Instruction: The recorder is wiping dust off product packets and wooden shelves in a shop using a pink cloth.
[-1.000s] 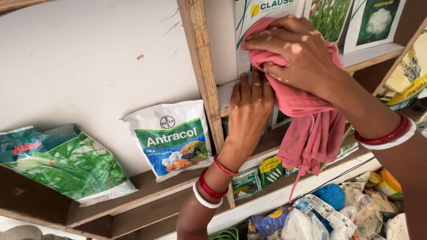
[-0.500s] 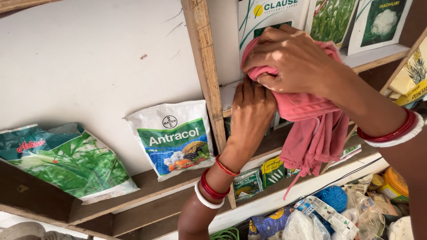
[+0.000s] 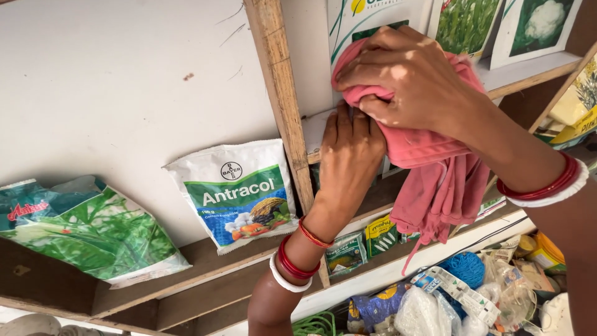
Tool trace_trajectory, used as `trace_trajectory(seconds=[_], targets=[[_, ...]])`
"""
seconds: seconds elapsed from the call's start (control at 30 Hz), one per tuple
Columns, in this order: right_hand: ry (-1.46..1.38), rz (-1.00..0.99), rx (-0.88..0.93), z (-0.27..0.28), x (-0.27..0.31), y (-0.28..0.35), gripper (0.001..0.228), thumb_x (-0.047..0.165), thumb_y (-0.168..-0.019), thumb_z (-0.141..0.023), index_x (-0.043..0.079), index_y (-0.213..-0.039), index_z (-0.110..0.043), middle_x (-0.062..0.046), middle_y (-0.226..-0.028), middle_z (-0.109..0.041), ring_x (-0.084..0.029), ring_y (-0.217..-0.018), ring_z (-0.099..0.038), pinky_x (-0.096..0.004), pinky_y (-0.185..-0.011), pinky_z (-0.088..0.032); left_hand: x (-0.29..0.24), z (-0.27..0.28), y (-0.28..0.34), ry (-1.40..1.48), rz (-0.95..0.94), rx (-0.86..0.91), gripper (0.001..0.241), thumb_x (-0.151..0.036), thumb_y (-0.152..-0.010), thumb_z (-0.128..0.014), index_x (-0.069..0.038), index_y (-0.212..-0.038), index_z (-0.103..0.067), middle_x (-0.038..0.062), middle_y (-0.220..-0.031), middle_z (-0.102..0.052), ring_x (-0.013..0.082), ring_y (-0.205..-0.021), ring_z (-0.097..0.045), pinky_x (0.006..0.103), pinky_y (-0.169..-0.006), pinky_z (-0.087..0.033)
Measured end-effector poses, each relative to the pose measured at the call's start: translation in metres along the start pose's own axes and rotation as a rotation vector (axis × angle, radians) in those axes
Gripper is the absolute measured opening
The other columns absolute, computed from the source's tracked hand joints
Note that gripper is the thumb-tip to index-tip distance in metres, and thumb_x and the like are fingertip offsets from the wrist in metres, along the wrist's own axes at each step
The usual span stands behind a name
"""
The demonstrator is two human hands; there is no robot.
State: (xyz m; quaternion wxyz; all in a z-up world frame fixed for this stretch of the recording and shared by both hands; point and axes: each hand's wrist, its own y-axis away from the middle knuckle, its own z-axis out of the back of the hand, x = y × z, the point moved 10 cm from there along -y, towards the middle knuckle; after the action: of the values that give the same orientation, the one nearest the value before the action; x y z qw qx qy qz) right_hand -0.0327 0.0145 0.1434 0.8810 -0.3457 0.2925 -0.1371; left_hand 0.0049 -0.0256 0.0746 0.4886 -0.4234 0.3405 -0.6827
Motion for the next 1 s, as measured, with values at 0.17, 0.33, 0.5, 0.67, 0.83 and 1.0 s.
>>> trace_trajectory(seconds=[0.17,0.33,0.5,0.67,0.83,1.0], targets=[[-0.016,-0.043,-0.109,0.020,0.000,-0.004,0.039,0.010,-0.082,-0.075,0.014,-0.120,-0.079,-0.007,-0.115,-0.076,-0.025,-0.114,-0.064,-0.039,-0.101,-0.056,0.002,0.007,-0.001,-0.007,0.009,-0.049,0.029,-0.010,-0.085,-0.063,0.006,-0.108,-0.072,0.023,-0.117,-0.072,0.0344,-0.112,-0.070,0.0418,-0.101,-0.055],[-0.008,-0.027,-0.107,0.020,0.000,-0.003,0.047,0.012,-0.077,-0.077,0.016,-0.124,-0.078,-0.009,-0.113,-0.075,-0.027,-0.108,-0.064,-0.041,-0.096,-0.056,0.001,0.005,-0.002,-0.021,0.009,-0.019,0.028,-0.011,-0.085,-0.064,0.005,-0.107,-0.072,0.022,-0.113,-0.072,0.0342,-0.114,-0.071,0.0419,-0.101,-0.055],[-0.047,-0.048,-0.074,0.004,-0.008,0.007,0.043,0.013,-0.079,-0.079,0.017,-0.121,-0.078,-0.010,-0.108,-0.074,-0.026,-0.107,-0.064,-0.041,-0.095,-0.057,0.001,0.003,-0.001,-0.007,0.014,-0.004,0.030,-0.012,-0.085,-0.064,0.006,-0.108,-0.072,0.022,-0.111,-0.072,0.0348,-0.113,-0.071,0.0423,-0.101,-0.056],[-0.052,-0.060,-0.180,0.015,-0.012,0.010,0.040,0.007,-0.087,-0.073,0.014,-0.126,-0.074,-0.006,-0.113,-0.074,-0.022,-0.111,-0.064,-0.039,-0.103,-0.057,0.002,0.007,-0.001,-0.001,0.022,-0.068,0.032,-0.009,-0.085,-0.063,0.006,-0.112,-0.072,0.022,-0.122,-0.072,0.0342,-0.113,-0.070,0.0416,-0.100,-0.055],[-0.048,-0.039,-0.126,0.010,-0.011,0.006,0.035,0.010,-0.085,-0.079,0.017,-0.120,-0.077,-0.006,-0.110,-0.073,-0.022,-0.110,-0.066,-0.038,-0.094,-0.058,0.001,-0.002,0.000,-0.018,0.014,0.030,0.030,-0.011,-0.087,-0.064,0.005,-0.111,-0.072,0.022,-0.118,-0.072,0.0343,-0.114,-0.072,0.0419,-0.102,-0.057],[-0.030,-0.049,-0.147,0.004,-0.017,0.014,0.039,0.009,-0.084,-0.077,0.015,-0.122,-0.077,-0.006,-0.115,-0.074,-0.023,-0.112,-0.065,-0.039,-0.099,-0.056,0.001,-0.005,0.000,-0.018,0.022,0.023,0.031,-0.010,-0.088,-0.064,0.004,-0.114,-0.072,0.022,-0.125,-0.071,0.0343,-0.117,-0.071,0.0416,-0.102,-0.056]])
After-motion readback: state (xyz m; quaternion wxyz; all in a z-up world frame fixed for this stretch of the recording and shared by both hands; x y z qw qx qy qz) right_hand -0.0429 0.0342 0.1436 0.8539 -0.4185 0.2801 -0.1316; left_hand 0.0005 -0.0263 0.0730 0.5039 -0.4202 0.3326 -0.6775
